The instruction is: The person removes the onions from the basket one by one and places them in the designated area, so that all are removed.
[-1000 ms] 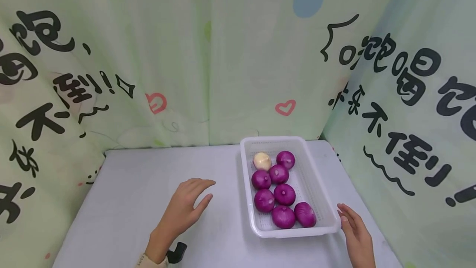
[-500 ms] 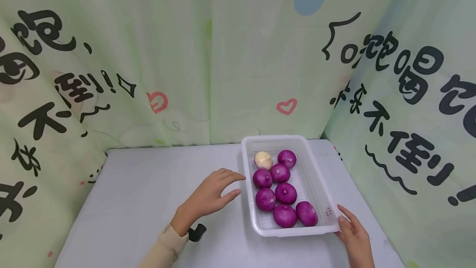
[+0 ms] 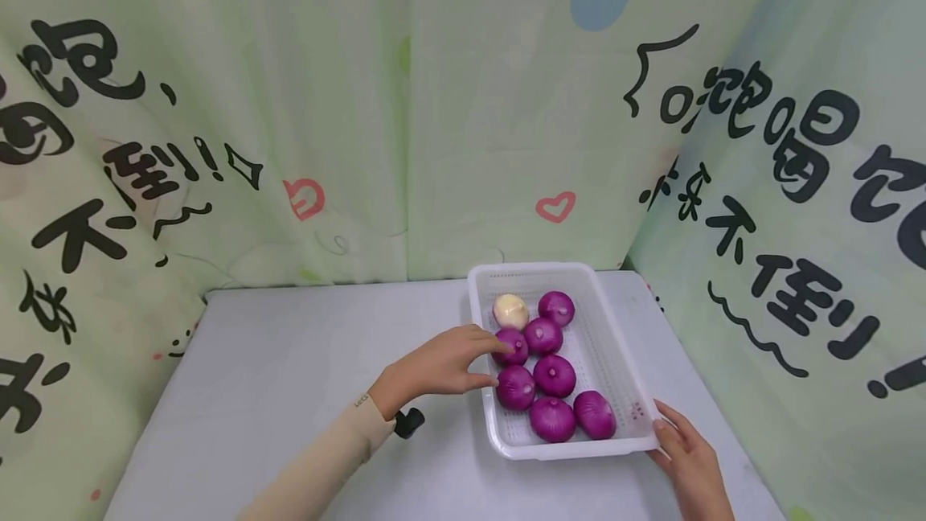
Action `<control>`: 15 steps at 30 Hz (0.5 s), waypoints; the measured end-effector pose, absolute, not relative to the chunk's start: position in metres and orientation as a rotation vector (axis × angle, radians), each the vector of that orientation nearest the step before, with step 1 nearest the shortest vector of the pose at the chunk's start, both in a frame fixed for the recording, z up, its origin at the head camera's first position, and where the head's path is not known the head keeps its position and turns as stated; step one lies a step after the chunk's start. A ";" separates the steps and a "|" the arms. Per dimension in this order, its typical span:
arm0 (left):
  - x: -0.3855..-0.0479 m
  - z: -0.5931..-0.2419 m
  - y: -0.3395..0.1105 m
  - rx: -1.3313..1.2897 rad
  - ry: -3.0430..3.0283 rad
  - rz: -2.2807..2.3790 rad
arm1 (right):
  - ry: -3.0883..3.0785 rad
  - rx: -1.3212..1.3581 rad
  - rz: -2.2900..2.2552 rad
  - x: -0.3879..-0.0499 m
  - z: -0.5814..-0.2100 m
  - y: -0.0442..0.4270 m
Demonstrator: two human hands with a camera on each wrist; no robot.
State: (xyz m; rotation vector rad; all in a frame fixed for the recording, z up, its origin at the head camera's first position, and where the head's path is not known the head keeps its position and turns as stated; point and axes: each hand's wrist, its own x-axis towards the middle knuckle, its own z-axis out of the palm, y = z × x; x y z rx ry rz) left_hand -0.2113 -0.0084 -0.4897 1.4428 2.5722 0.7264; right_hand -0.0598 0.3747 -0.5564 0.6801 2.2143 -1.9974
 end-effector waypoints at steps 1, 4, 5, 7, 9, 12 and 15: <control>-0.213 -0.490 -0.004 1.454 2.550 0.710 | 2.205 0.670 -2.003 -0.059 -0.556 0.376; -0.218 -0.490 0.009 1.474 2.495 0.655 | 2.171 0.651 -2.011 -0.059 -0.553 0.380; -0.219 -0.490 0.013 1.482 2.478 0.636 | 2.165 0.651 -2.002 -0.059 -0.552 0.380; -0.221 -0.490 0.021 1.481 2.444 0.604 | 2.159 0.655 -1.972 -0.059 -0.550 0.381; -0.223 -0.492 0.027 1.474 2.413 0.576 | 2.158 0.680 -1.930 -0.060 -0.549 0.381; -0.227 -0.496 0.036 1.466 2.389 0.534 | 2.162 0.705 -1.881 -0.062 -0.548 0.380; -0.231 -0.500 0.042 1.451 2.392 0.483 | 2.176 0.692 -1.898 -0.062 -0.548 0.379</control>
